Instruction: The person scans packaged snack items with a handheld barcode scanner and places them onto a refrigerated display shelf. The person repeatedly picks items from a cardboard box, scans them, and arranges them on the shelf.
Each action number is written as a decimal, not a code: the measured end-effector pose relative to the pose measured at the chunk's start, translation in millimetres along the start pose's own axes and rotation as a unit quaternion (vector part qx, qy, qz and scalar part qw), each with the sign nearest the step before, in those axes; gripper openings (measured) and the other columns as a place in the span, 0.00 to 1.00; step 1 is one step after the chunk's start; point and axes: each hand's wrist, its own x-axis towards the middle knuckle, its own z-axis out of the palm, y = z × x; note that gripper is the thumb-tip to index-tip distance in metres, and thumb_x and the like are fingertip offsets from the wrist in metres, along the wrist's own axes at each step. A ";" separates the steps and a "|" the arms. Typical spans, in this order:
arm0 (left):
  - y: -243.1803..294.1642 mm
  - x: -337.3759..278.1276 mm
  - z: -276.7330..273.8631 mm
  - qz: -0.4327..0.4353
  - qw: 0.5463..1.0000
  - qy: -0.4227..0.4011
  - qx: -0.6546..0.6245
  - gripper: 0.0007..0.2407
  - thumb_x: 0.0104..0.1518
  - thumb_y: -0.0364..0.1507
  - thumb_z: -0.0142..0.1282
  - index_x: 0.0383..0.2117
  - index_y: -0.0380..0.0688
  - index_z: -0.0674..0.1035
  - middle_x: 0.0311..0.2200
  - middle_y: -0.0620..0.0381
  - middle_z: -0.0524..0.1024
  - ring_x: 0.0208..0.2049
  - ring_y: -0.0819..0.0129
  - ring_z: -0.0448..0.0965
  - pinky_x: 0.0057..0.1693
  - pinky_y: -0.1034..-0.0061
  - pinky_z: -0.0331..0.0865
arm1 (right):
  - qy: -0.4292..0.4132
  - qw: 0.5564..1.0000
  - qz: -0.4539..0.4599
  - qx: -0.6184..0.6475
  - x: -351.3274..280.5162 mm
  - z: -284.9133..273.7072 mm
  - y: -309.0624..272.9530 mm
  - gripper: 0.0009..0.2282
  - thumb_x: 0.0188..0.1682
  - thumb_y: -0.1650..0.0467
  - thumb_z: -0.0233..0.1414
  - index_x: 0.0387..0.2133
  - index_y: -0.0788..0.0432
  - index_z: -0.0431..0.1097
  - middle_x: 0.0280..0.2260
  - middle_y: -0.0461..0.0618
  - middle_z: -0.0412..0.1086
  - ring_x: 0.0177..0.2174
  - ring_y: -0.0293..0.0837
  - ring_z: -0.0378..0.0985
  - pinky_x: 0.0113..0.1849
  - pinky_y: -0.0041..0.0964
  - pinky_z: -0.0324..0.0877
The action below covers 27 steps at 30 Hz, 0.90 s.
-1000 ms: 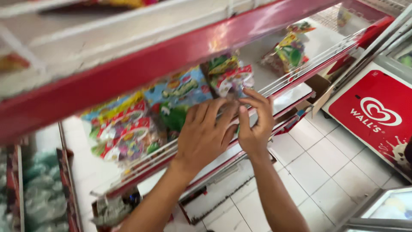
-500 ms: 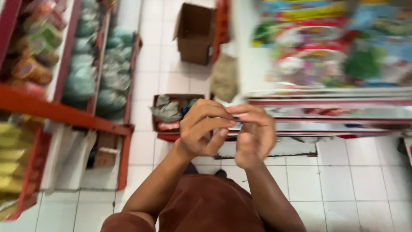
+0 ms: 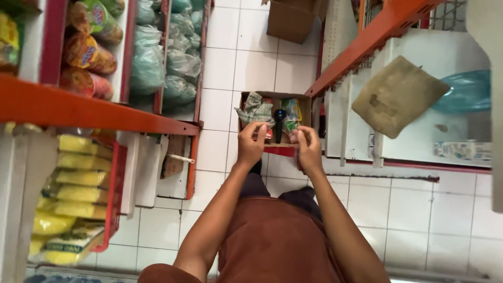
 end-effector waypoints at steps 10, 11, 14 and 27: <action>-206.5 39.5 21.5 -0.113 0.967 -0.153 0.173 0.08 0.58 0.30 0.57 0.39 0.42 0.82 0.38 0.48 0.80 0.38 0.55 0.82 0.47 0.65 0.74 | 0.052 0.971 0.192 -0.132 25.8 -22.2 128.8 0.13 0.53 0.66 0.54 0.48 0.59 0.69 0.35 0.47 0.75 0.32 0.36 0.77 0.31 0.32 0.71; -222.3 39.8 27.6 -0.102 0.967 -0.160 0.169 0.08 0.57 0.30 0.58 0.38 0.42 0.82 0.38 0.47 0.80 0.39 0.54 0.82 0.48 0.64 0.74 | 0.042 0.971 0.198 -0.128 27.7 -21.4 137.9 0.13 0.53 0.66 0.54 0.48 0.59 0.69 0.34 0.47 0.75 0.33 0.36 0.77 0.31 0.33 0.71; -258.4 41.8 47.7 -0.084 0.962 -0.192 0.174 0.08 0.56 0.29 0.59 0.38 0.39 0.82 0.40 0.43 0.80 0.44 0.50 0.81 0.52 0.62 0.73 | 0.043 0.968 0.191 -0.157 49.1 -25.4 168.2 0.13 0.51 0.67 0.56 0.47 0.59 0.70 0.35 0.50 0.77 0.35 0.40 0.80 0.37 0.34 0.74; -332.6 60.7 83.8 -0.073 0.931 -0.298 0.200 0.22 0.51 0.29 0.59 0.55 0.34 0.75 0.61 0.33 0.67 0.62 0.39 0.66 0.65 0.60 0.61 | 0.043 0.909 0.121 -0.397 177.5 -38.1 304.7 0.19 0.44 0.64 0.61 0.46 0.60 0.72 0.45 0.60 0.71 0.49 0.57 0.72 0.51 0.48 0.67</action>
